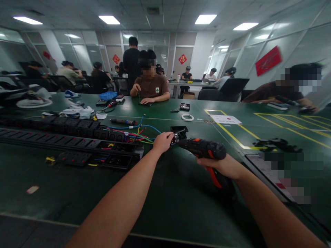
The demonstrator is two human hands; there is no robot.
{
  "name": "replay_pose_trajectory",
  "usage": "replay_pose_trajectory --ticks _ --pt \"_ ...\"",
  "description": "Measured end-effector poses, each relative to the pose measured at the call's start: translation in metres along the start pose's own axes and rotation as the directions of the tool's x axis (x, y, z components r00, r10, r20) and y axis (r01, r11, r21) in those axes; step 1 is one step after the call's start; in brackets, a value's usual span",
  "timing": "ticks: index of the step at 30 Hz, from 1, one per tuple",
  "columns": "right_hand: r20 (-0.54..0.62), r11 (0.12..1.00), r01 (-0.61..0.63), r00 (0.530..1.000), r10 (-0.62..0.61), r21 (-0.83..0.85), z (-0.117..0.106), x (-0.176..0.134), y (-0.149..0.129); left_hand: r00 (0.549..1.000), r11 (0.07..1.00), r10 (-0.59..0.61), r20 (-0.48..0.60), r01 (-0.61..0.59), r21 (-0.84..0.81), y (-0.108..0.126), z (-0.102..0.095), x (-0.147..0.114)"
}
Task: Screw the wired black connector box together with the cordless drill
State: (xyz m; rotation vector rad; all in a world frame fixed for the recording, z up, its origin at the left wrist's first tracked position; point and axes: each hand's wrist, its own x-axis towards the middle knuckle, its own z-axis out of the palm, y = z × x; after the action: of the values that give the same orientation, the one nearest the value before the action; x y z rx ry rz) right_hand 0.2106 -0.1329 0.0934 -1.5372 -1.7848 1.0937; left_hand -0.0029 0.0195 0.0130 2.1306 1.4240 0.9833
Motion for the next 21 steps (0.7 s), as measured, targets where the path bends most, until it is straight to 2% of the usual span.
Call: replay_pose_trajectory --ticks 21 --pt "-0.002 1.000 0.001 1.000 -0.001 -0.021 0.0018 -0.0018 -0.0058 1.000 1.000 -0.017 0.015 0.017 0.017 0.0020 -0.0001 0.0008"
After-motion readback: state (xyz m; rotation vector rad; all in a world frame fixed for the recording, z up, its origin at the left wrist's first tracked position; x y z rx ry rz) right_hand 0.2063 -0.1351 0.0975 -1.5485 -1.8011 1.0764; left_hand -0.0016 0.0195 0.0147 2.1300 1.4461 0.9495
